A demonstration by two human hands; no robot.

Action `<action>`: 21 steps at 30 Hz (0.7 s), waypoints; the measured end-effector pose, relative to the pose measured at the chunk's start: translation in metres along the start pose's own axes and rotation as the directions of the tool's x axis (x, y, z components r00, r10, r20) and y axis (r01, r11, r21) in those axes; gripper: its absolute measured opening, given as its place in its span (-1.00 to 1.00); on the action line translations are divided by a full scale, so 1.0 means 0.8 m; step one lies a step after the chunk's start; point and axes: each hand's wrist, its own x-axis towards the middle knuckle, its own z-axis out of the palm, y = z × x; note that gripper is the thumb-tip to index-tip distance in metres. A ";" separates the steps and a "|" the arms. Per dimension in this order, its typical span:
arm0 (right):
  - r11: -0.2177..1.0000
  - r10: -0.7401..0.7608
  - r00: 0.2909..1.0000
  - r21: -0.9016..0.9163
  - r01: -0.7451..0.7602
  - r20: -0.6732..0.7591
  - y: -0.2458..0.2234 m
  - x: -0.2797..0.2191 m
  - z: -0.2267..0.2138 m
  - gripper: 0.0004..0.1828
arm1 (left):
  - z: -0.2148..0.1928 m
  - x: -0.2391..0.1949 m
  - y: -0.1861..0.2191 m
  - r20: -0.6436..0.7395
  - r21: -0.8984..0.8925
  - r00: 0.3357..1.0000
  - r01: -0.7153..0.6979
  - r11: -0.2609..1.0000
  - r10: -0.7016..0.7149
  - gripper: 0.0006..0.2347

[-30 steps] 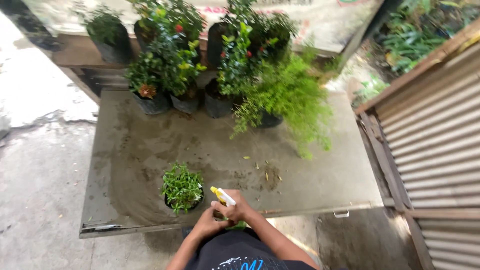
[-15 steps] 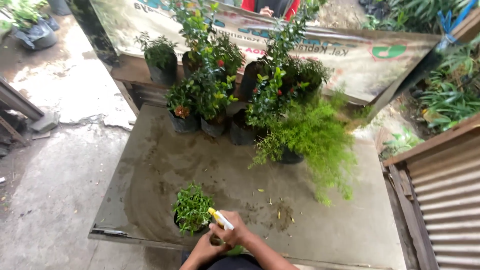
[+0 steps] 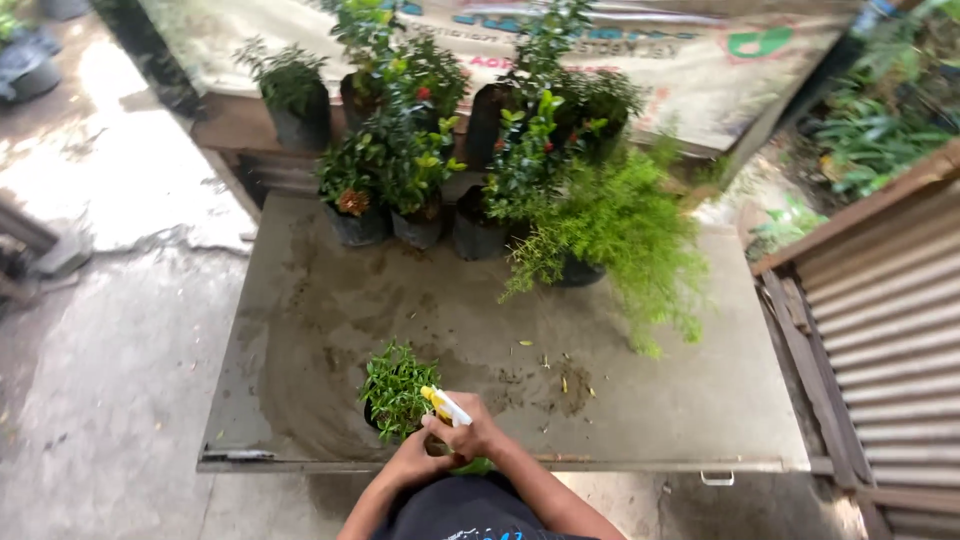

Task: The person sprays a small potted plant on a metal table using a handheld spray bottle. The person repeatedly mists the plant's leaves and the table surface around it. Other potted plants are visible on the table but are not handled.

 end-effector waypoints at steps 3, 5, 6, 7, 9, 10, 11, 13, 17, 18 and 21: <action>0.995 0.088 0.994 0.063 -0.084 -0.068 0.012 -0.006 0.018 -0.71 | -0.015 -0.001 -0.005 0.056 0.021 0.998 0.030 0.999 -0.031 -0.47; 0.994 0.106 0.991 0.021 -0.104 -0.084 0.004 -0.016 0.026 -0.70 | -0.019 -0.015 0.003 0.110 0.061 0.993 0.041 0.997 -0.048 -0.50; 0.994 0.103 0.991 -0.029 -0.106 -0.084 0.000 -0.014 0.026 -0.70 | -0.024 -0.016 0.011 0.142 0.092 0.989 0.038 0.995 -0.051 -0.52; 0.993 0.110 0.988 -0.028 -0.113 -0.105 -0.007 -0.014 0.029 -0.70 | -0.029 -0.017 0.010 0.159 0.105 0.986 0.035 0.994 -0.051 -0.52; 0.979 0.173 0.976 0.134 -0.155 -0.132 -0.023 -0.018 0.035 -0.73 | -0.036 -0.021 0.007 0.191 -0.003 0.981 0.043 0.999 -0.042 -0.54; 0.978 0.180 0.973 0.135 -0.161 -0.147 -0.025 -0.020 0.040 -0.73 | -0.039 -0.023 0.003 0.205 0.006 0.978 0.044 0.999 -0.044 -0.54; 0.976 0.203 0.966 0.110 -0.188 -0.158 -0.027 -0.022 0.045 -0.71 | -0.043 -0.024 -0.001 0.206 0.017 0.977 0.048 0.999 -0.050 -0.54; 0.974 0.224 0.957 0.082 -0.212 -0.183 -0.030 -0.021 0.053 -0.70 | -0.051 -0.024 -0.005 0.214 0.035 0.976 0.043 0.998 -0.049 -0.54; 0.977 0.199 0.951 0.124 -0.173 -0.238 -0.046 -0.030 0.070 -0.74 | -0.062 -0.038 -0.008 0.248 0.029 0.967 0.056 0.998 -0.062 -0.51; 0.968 0.214 0.944 0.182 -0.171 -0.251 -0.051 -0.032 0.072 -0.75 | -0.064 -0.041 -0.006 0.247 0.039 0.965 0.084 0.996 -0.091 -0.49; 0.957 0.258 0.926 0.206 -0.205 -0.276 -0.052 -0.043 0.089 -0.74 | -0.069 -0.050 -0.012 0.272 0.081 0.960 0.051 0.995 -0.071 -0.51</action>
